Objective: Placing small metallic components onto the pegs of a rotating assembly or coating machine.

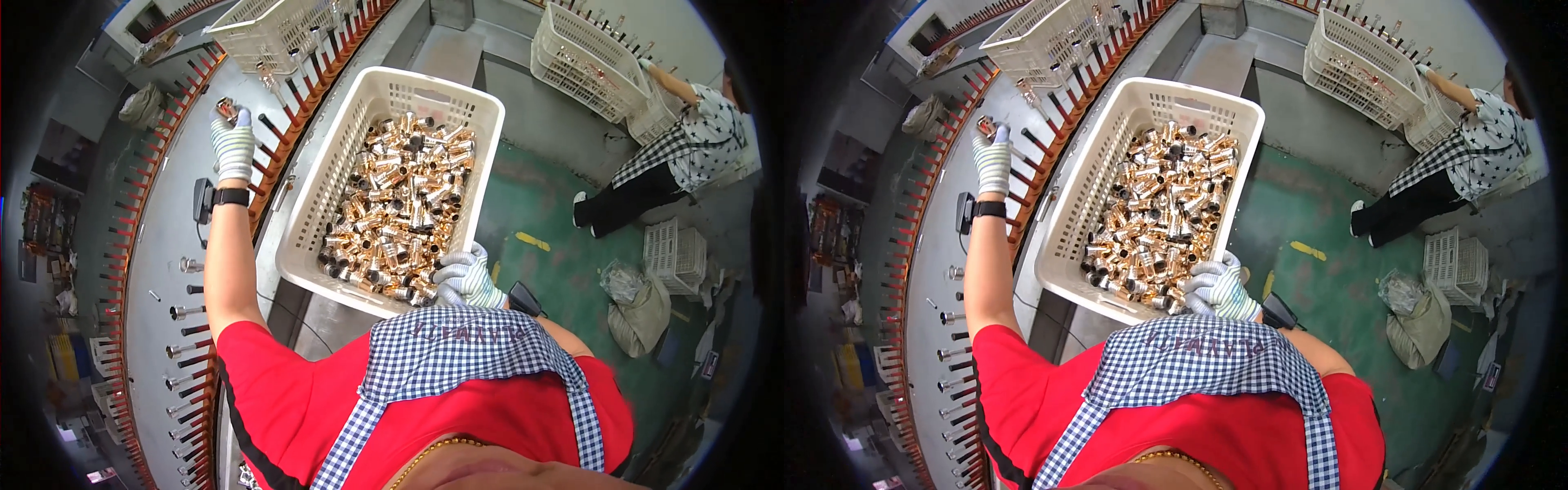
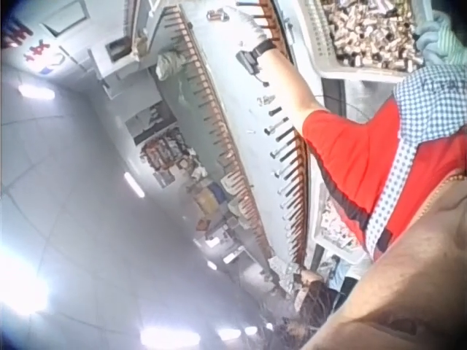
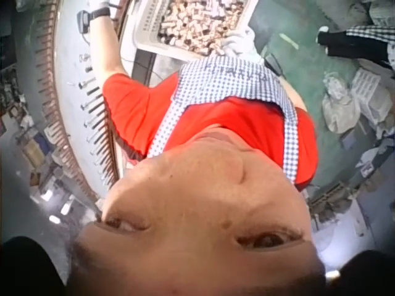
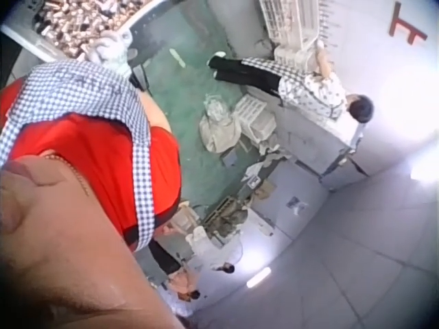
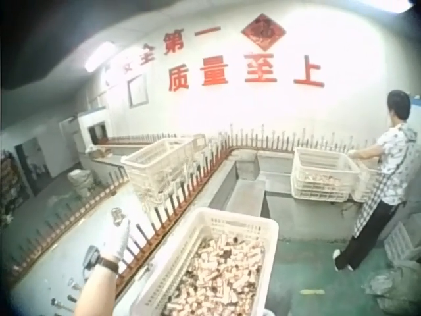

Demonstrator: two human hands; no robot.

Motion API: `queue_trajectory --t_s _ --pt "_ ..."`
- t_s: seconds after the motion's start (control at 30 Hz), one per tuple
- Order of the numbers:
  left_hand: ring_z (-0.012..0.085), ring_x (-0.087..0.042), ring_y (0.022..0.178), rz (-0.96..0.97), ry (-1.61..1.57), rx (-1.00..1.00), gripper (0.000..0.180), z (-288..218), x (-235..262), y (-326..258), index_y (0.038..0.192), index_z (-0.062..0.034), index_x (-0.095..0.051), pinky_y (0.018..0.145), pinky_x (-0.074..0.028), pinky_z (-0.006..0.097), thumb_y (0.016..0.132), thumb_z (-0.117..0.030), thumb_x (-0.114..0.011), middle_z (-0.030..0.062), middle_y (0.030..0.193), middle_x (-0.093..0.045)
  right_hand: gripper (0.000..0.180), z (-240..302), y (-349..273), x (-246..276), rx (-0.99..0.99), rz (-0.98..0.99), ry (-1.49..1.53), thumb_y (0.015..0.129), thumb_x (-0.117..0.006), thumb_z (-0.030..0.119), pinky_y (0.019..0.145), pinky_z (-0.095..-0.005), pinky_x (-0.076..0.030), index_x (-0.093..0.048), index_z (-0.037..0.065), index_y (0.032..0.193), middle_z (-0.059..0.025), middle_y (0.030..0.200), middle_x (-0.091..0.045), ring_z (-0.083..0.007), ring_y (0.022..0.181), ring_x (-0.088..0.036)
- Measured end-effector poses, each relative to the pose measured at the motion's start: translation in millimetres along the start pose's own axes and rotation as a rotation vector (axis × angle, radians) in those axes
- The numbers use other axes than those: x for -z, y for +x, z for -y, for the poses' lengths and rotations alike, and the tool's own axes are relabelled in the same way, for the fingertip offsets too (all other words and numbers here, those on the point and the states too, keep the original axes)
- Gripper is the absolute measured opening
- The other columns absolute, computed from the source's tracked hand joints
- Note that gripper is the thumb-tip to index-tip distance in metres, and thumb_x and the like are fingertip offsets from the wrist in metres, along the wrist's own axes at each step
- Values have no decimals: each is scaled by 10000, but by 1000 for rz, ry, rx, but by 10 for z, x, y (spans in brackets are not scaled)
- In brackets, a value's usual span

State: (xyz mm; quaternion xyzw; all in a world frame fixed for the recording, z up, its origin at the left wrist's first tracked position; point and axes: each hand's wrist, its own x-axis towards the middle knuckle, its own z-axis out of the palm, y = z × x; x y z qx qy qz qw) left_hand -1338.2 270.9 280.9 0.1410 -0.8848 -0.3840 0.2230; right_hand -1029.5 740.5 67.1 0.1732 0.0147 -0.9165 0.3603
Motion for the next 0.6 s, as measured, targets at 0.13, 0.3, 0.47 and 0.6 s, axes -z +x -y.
queue_trajectory --t_s 0.13,0.3,0.47,0.6 --pt "141 -570 864 -179 -301 -91 341 32 -365 231 1232 -59 -556 825 -494 290 919 -80 -689 29 968 -615 253 -55 -103 -649 87 -246 -243 983 -414 338 589 -416 -526 -560 132 998 7 897 -573 -188 830 -597" --pt "74 -496 728 -170 -580 -101 282 436 -299 717 1175 -104 -594 647 -443 237 928 -146 -723 -48 881 -541 302 -421 -30 -614 -111 414 626 801 -814 394 706 -389 -532 -666 256 1025 100 944 -552 -118 943 -559" --pt "164 -558 763 -75 -377 459 518 -49 -139 288 1146 -75 -684 606 -495 356 891 -523 -641 47 934 -625 237 -173 -242 -1284 -170 232 867 921 -574 356 700 -405 -455 -591 215 732 70 822 -551 -141 865 -533" --pt "251 -412 1345 -26 -135 784 798 878 757 1015 1462 -87 -451 807 -478 624 869 -598 -607 74 1498 -460 344 -505 -162 -1042 -19 353 1005 781 -804 420 768 -566 -506 -716 218 1045 16 971 -595 -230 957 -573"
